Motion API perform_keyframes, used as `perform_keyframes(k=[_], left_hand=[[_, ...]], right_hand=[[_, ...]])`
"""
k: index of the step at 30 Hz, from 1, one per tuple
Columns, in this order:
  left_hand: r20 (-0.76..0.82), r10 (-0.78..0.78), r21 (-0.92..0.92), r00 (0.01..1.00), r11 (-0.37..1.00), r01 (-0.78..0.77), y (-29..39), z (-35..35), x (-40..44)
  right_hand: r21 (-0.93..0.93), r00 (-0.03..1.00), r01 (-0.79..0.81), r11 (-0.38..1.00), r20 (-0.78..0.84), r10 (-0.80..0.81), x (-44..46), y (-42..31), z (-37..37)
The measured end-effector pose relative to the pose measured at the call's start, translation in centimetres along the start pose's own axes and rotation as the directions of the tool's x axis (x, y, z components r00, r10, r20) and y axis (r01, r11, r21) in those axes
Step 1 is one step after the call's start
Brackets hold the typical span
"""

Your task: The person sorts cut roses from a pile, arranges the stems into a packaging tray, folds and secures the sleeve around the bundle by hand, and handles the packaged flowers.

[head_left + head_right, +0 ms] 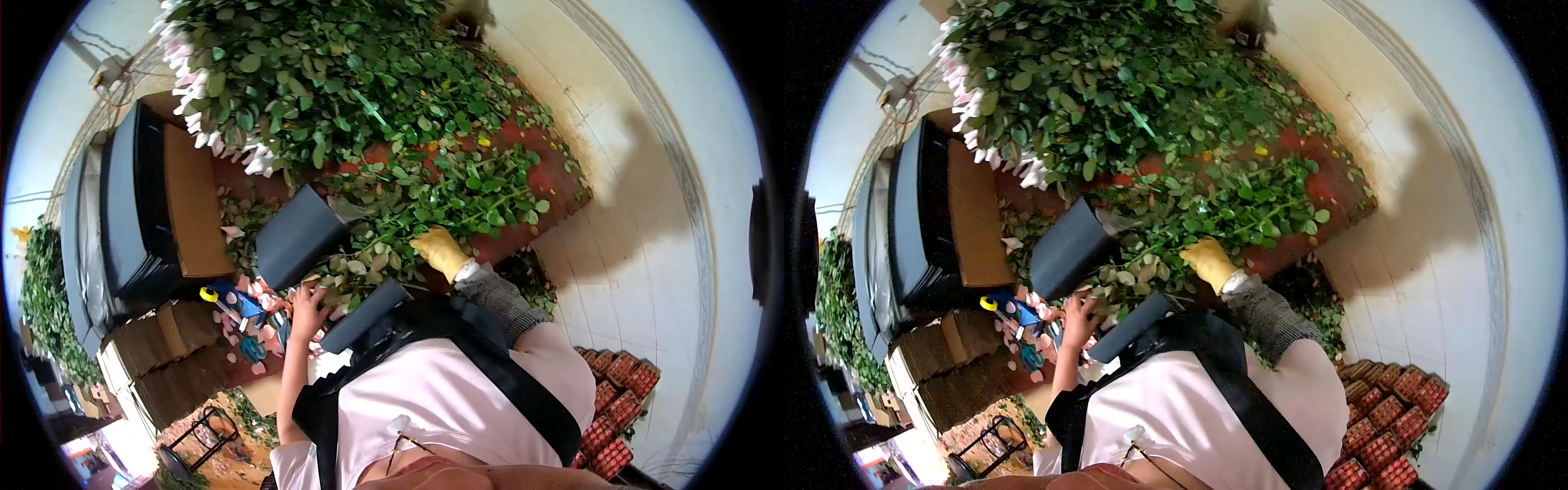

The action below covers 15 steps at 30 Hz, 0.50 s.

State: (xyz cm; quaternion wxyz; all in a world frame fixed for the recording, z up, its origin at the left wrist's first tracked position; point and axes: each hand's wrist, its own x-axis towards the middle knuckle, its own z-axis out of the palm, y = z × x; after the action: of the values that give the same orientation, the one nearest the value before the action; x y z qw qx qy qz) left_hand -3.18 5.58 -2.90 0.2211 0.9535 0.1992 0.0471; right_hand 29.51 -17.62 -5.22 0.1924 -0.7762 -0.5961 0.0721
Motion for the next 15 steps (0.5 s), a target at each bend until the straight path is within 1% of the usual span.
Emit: perform_keyframes(k=[1,2,4,6,7,8,10,11,12,14,15], left_hand=[[-0.001,-0.038,-0.018,0.999,0.999,0.038,-0.1,0.4,0.3],[-0.004,-0.073,-0.038,0.997,0.997,0.073,0.0,0.8,0.6],[-0.121,-0.152,0.024,0.981,0.987,0.156,1.6,1.7,0.8],[-0.082,-0.217,0.056,0.973,0.973,0.222,2.5,2.4,0.6],[-0.066,-0.23,0.026,0.971,0.972,0.232,2.3,2.4,0.5],[-0.077,-0.196,0.005,0.978,0.98,0.197,2.5,1.9,0.6],[-0.02,-0.153,-0.033,0.988,0.988,0.153,1.9,1.9,-0.1],[-0.027,-0.12,-0.031,0.992,0.992,0.119,1.6,2.0,-0.4],[-0.049,-0.092,-0.067,0.995,0.994,0.088,1.6,1.9,-1.0],[0.065,-0.14,-0.015,0.988,0.99,0.142,1.3,1.7,-1.3],[0.028,-0.14,0.058,0.99,0.989,0.138,1.4,1.8,-1.5]], right_hand=[[0.013,0.999,0.048,0.999,0.003,-0.048,0.0,0.4,0.0],[0.02,0.996,0.012,1.0,0.083,-0.013,-0.1,0.6,0.0],[-0.009,0.996,0.074,0.997,0.054,-0.073,-0.3,-0.6,-2.7],[-0.007,0.998,0.052,0.999,0.036,-0.052,-0.4,-1.4,-4.3],[-0.001,0.999,0.02,1.0,0.045,-0.02,-0.1,-2.3,-5.9],[-0.002,1.0,0.015,1.0,0.009,-0.015,0.5,-3.3,-7.7],[-0.114,0.972,0.0,0.993,-0.232,-0.027,1.6,-4.8,-9.7],[-0.092,0.972,-0.054,0.994,-0.232,0.032,1.6,-4.2,-9.1],[-0.072,0.964,-0.078,0.994,-0.26,0.057,1.7,-3.6,-8.5],[-0.063,0.964,-0.077,0.995,-0.26,0.058,2.0,-2.6,-6.8],[-0.059,0.975,-0.057,0.997,-0.217,0.043,2.2,-2.1,-5.8]])
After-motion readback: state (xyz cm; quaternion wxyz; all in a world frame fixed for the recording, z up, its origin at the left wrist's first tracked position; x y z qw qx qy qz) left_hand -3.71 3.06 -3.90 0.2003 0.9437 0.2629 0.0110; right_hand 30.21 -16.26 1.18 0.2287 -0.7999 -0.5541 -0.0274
